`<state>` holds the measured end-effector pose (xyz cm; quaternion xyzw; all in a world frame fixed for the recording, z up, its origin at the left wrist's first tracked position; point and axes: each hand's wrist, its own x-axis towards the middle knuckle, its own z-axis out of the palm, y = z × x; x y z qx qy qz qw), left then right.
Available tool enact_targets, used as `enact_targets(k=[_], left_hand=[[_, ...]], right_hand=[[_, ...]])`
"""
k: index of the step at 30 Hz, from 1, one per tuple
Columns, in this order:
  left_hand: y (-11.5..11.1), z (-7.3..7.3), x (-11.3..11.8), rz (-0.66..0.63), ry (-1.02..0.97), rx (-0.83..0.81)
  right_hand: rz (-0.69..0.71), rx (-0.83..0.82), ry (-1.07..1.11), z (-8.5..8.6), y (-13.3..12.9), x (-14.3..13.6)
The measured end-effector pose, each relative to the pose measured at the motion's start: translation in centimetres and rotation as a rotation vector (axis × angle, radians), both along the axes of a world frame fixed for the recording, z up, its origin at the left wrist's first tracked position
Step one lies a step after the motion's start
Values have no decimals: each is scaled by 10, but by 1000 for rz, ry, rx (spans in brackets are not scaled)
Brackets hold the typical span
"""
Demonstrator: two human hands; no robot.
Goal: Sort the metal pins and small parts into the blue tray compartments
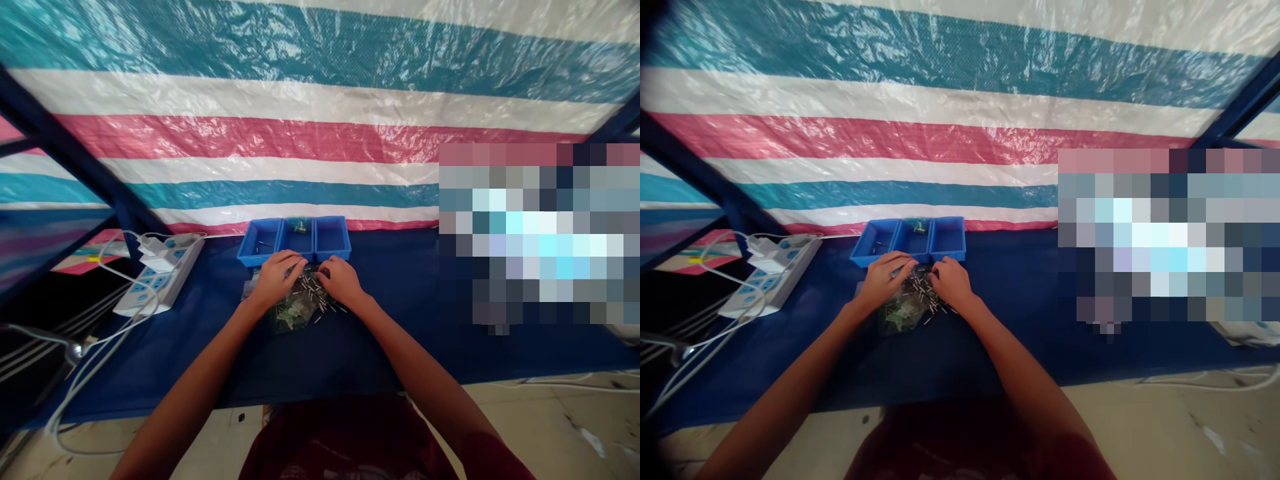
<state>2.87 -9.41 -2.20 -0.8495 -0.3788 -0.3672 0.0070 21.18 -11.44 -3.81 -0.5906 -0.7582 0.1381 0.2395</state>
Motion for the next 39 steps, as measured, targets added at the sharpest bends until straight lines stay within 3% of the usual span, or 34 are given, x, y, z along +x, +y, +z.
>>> enact_targets(k=[23, 29, 36, 39], left_hand=[[0, -3, -1, -44, -4, 49], [-1, 0, -1, -7, -42, 8], [-5, 3, 3, -26, -128, -68], [-6, 3, 4, -32, -144, -87]], right_hand=[[-15, 72, 70, -8, 4, 0], [-81, 141, 413, -1, 4, 1], [-27, -38, 1071, 7, 5, 0], [-18, -98, 1243, 7, 7, 1]])
